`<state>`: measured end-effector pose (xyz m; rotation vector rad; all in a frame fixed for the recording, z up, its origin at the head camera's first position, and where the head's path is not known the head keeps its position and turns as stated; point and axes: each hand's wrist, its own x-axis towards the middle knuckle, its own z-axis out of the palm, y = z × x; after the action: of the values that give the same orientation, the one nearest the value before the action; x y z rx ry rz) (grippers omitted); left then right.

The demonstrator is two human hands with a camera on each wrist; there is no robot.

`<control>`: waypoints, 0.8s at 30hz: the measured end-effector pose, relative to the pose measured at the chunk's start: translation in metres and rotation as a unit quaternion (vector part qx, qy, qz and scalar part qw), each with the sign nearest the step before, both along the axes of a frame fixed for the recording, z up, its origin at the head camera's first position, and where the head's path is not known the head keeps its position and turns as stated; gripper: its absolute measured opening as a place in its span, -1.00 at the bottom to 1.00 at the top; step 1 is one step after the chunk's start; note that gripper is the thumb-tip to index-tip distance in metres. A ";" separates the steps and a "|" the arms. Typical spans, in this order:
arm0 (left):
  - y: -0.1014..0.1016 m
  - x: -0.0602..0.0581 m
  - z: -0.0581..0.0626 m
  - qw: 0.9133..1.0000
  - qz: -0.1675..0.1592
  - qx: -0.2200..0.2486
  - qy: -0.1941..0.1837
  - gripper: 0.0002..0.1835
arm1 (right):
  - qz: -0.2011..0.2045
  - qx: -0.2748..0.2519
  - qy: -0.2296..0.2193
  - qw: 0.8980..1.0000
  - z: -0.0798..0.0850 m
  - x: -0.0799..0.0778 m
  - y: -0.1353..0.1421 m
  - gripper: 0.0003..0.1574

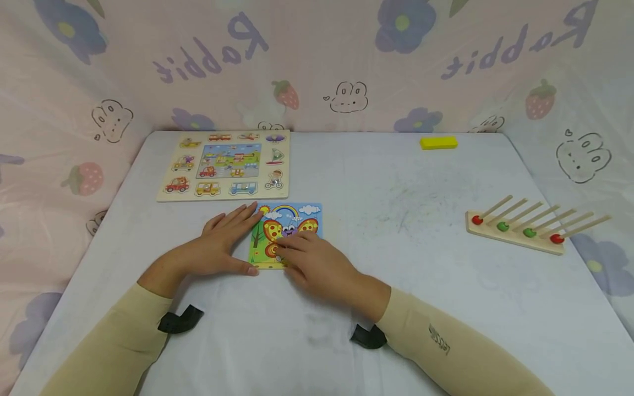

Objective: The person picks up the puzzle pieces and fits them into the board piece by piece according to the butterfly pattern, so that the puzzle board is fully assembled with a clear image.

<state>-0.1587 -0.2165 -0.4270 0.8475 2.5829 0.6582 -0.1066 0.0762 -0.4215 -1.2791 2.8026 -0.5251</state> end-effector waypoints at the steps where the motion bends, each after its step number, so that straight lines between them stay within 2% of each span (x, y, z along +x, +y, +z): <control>1: 0.000 0.000 0.000 1.000 0.001 -0.002 0.000 0.36 | 0.006 0.023 0.002 1.000 0.001 0.002 0.000 -0.40; 6: 0.000 0.000 0.001 1.000 0.003 -0.008 0.000 0.37 | 0.023 0.103 -0.003 0.994 0.003 0.009 -0.001 -0.23; 10: 0.001 -0.001 0.001 1.000 0.000 -0.003 0.001 0.37 | 0.025 0.119 -0.013 0.993 0.003 0.011 0.000 -0.22; 20: 0.004 -0.004 0.000 1.000 -0.007 -0.005 0.006 0.36 | 0.056 0.103 -0.075 0.990 0.003 0.007 0.005 -0.16; 24: 0.003 -0.003 0.000 1.000 -0.003 0.000 -0.003 0.37 | 0.045 0.047 -0.129 0.989 0.005 0.005 0.009 -0.17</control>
<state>-0.1619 -0.2131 -0.4274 0.8527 2.5745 0.6571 -0.1020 0.0847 -0.4163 -1.2153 2.5147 -0.5081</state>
